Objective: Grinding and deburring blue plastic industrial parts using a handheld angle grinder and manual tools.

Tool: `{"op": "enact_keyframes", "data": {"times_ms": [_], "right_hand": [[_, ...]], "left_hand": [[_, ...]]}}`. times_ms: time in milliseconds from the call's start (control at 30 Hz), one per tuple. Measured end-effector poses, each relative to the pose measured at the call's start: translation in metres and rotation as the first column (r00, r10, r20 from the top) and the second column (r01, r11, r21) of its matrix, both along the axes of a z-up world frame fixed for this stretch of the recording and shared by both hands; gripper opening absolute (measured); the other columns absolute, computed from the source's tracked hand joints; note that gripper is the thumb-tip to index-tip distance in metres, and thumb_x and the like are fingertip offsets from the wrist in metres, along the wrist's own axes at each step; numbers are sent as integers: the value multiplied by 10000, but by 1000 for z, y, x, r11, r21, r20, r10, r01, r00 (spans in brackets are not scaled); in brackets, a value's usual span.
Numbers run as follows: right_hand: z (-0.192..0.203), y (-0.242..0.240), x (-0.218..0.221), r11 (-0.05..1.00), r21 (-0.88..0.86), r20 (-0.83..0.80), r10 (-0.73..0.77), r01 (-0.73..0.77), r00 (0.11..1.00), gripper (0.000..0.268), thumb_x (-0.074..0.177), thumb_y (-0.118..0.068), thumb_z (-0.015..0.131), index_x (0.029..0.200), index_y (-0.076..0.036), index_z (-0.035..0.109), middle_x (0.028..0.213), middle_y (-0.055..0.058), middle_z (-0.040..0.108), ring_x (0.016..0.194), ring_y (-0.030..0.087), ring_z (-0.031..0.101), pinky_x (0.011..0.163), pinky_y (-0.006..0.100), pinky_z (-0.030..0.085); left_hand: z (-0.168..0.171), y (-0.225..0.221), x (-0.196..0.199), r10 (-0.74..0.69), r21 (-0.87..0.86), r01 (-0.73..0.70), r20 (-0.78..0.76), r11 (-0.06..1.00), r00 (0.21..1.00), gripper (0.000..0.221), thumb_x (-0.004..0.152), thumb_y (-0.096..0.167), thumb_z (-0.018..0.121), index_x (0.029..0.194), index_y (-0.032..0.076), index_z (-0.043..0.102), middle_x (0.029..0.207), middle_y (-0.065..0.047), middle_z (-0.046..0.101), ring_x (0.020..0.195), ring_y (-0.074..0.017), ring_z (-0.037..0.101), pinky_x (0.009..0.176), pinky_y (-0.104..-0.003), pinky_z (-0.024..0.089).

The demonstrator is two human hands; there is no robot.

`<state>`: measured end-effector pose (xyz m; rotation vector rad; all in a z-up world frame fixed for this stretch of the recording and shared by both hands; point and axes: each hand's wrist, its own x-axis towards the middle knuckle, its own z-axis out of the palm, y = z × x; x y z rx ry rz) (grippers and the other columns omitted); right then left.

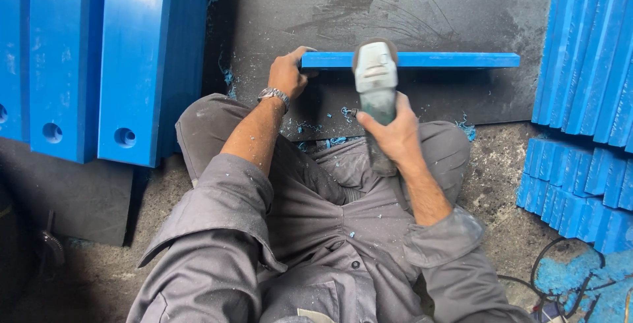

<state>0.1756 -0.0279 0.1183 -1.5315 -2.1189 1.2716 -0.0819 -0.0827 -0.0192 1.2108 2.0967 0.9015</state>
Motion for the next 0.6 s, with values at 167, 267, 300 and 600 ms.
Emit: {"op": "enact_keyframes", "data": {"times_ms": [167, 267, 300, 600], "right_hand": [[-3, -4, -19, 996, -40, -31, 79, -80, 996, 765, 768, -425, 854, 1317, 23, 567, 1133, 166, 722, 1043, 238, 702, 926, 372, 544], [2, 5, -2, 997, -76, -1, 1, -1, 1000, 741, 774, -420, 854, 1305, 18, 580, 1143, 157, 723, 1047, 237, 702, 927, 371, 547], [5, 9, 6, 991, -95, 25, -89, 91, 996, 711, 779, -416, 851, 1285, 12, 594, 1150, 147, 726, 1047, 235, 704, 925, 369, 549], [20, 35, 47, 940, -34, 92, -335, 339, 938, 677, 798, -369, 826, 1307, -4, 571, 1178, 152, 696, 1056, 235, 696, 917, 375, 551]], "left_hand": [[4, 0, 1, 4, -11, -4, 13, 1000, 1000, 495, 769, 0, 724, 1211, 219, 682, 1008, -155, 753, 956, -371, 715, 834, -448, 560], [5, 1, 1, 14, -23, -13, 24, 1000, 1000, 478, 772, 13, 739, 1200, 220, 687, 999, -156, 751, 955, -377, 710, 831, -454, 556], [5, -1, 1, 21, -26, -21, 27, 999, 999, 466, 774, 22, 748, 1192, 220, 689, 997, -155, 751, 955, -377, 709, 830, -456, 555], [4, 0, 3, 34, 8, -34, 44, 999, 998, 434, 784, 46, 768, 1176, 218, 693, 1016, -145, 751, 972, -382, 707, 836, -458, 553]]}}
